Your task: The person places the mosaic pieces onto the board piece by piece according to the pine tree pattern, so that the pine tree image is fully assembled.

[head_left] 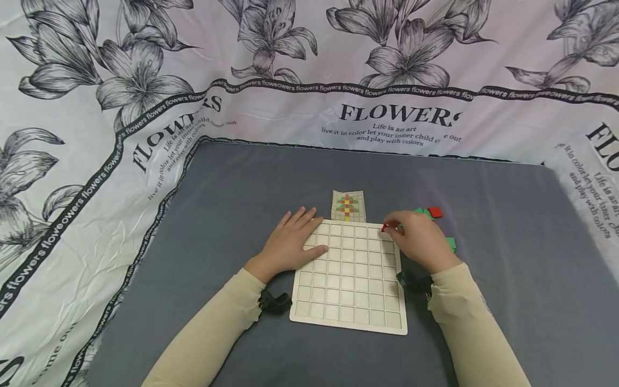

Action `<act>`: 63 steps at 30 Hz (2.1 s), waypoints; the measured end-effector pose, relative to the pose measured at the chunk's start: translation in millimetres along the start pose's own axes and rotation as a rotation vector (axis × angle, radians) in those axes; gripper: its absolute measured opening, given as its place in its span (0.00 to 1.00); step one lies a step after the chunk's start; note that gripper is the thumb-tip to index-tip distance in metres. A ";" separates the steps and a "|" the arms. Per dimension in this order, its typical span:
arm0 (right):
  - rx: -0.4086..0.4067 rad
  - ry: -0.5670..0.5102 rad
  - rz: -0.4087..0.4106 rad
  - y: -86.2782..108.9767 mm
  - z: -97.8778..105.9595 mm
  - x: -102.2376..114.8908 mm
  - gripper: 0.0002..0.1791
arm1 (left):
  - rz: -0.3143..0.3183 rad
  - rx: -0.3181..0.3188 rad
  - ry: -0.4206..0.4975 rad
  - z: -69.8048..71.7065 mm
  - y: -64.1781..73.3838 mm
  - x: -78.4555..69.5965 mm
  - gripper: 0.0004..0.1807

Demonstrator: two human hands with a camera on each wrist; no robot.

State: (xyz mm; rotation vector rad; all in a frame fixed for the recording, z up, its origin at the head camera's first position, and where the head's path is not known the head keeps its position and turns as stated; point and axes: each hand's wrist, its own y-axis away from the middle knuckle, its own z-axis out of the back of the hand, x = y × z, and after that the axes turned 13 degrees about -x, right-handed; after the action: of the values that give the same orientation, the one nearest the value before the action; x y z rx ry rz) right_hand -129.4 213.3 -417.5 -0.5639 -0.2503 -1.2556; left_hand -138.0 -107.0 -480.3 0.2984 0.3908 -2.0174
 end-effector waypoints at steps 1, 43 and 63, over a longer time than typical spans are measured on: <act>0.005 -0.002 0.000 -2.8 -2.7 3.4 0.06 | 0.003 0.002 -0.002 0.0 -0.1 0.1 0.44; 0.111 -0.084 0.048 -29.1 -61.3 29.1 0.07 | 0.009 -0.017 -0.041 -3.4 -2.7 0.6 0.44; 0.079 0.024 0.127 -25.1 -57.3 37.4 0.05 | 0.018 -0.014 -0.039 -5.5 -3.0 3.0 0.44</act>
State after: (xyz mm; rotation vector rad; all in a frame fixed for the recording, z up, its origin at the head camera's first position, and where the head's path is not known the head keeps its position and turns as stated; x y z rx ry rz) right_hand -148.7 147.1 -441.1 -0.4885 -0.2393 -1.1243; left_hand -141.8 -106.0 -486.1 0.2527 0.3760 -1.9992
